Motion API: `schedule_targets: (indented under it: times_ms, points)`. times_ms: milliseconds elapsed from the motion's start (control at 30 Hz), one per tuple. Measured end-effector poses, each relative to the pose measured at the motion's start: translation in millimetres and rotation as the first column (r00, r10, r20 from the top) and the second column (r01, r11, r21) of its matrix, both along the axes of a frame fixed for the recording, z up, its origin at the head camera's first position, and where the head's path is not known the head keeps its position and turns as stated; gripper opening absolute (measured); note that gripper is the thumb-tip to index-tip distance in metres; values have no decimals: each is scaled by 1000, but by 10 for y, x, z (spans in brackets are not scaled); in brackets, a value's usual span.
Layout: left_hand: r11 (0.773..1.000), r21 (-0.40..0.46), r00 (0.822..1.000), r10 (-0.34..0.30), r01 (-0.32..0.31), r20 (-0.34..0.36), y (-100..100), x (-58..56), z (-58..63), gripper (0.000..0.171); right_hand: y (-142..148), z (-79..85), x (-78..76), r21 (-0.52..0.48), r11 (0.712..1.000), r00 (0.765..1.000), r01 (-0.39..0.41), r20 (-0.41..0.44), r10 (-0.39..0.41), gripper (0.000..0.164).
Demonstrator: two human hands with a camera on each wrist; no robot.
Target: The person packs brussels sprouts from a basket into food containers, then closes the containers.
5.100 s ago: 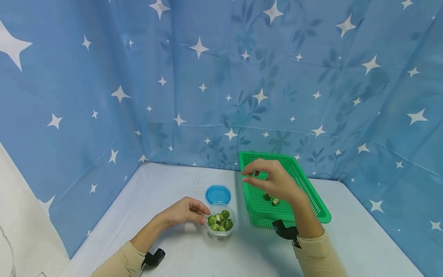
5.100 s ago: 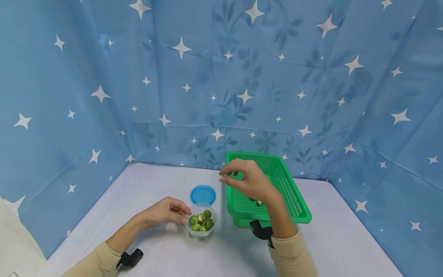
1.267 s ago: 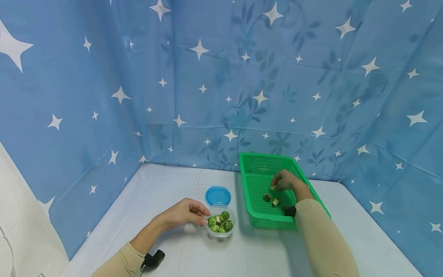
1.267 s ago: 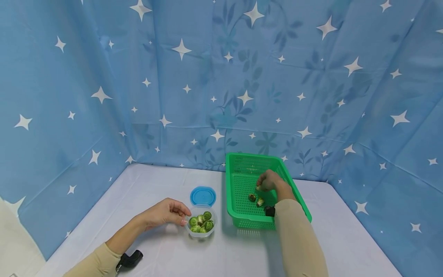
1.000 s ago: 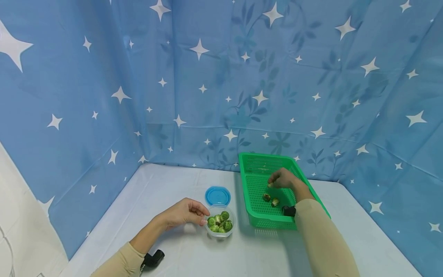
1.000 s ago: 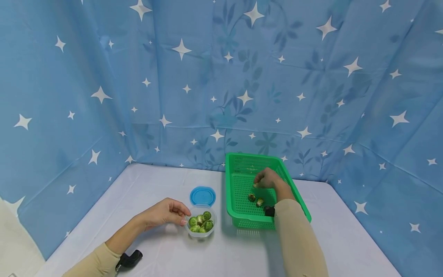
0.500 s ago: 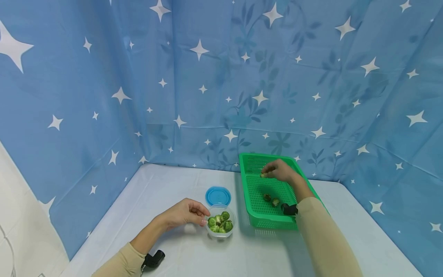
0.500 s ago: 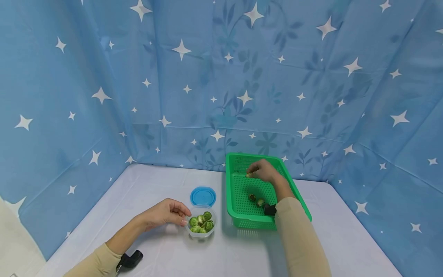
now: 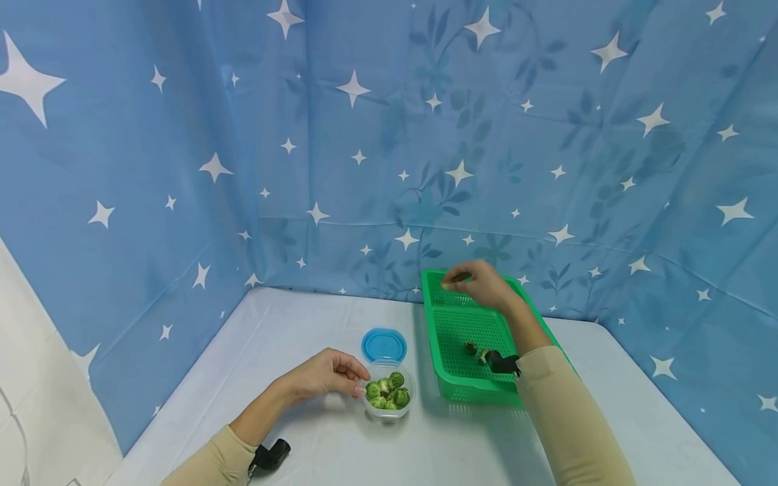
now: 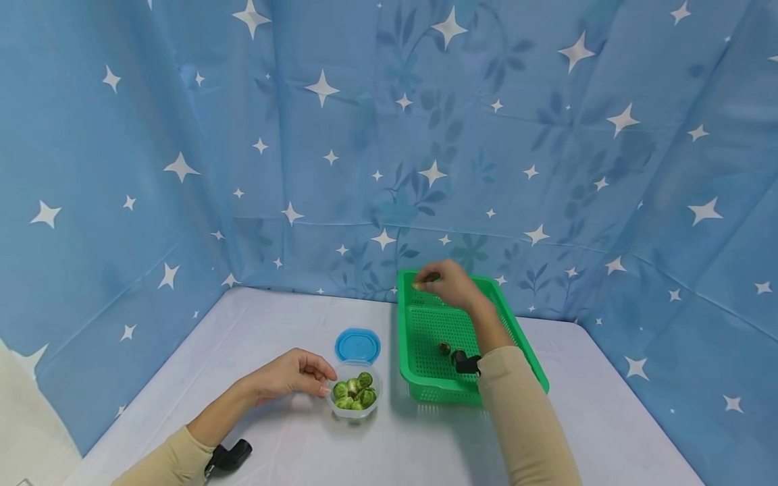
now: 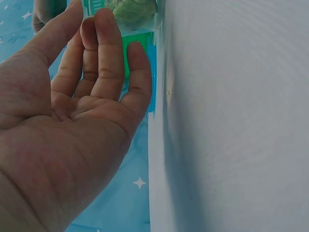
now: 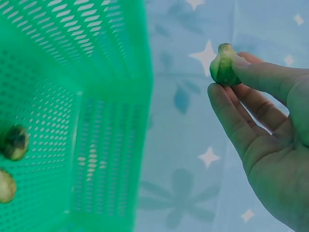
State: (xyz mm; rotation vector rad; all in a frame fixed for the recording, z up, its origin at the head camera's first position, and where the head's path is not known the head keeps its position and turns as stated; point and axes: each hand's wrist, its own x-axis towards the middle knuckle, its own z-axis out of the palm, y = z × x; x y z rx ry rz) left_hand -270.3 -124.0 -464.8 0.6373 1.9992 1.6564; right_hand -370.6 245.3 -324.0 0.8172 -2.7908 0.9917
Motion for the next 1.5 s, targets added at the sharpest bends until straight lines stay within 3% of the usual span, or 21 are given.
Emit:
schedule_targets:
  times_ms: [200, 467, 767, 1200, 1500]
  points:
    - [1000, 4, 1000, -1, 1, 3, 2, -2, -7, 33, -180, 116, 149, -8, 999, 998, -32, -55, 31, 14]
    - [1000, 0, 1000, 3, -3, 4, 6, 10, -4, 32, -344, 163, 284, -22, 998, 996, -64, -61, 63, 13]
    - [1000, -1, 1000, -3, 3, 7, -6, 13, 17, 35, -501, 196, 519, -111, 978, 983, -177, -56, 172, 13]
    - [1000, 5, 1000, -8, 8, 9, -8, 10, 19, 35, -675, 35, 833, -186, 954, 972, -236, -31, 234, 16]
    - [1000, -1, 1000, -5, 5, 5, 1, 8, 13, 34, -693, -155, 933, -261, 926, 959, -272, 8, 284, 19]
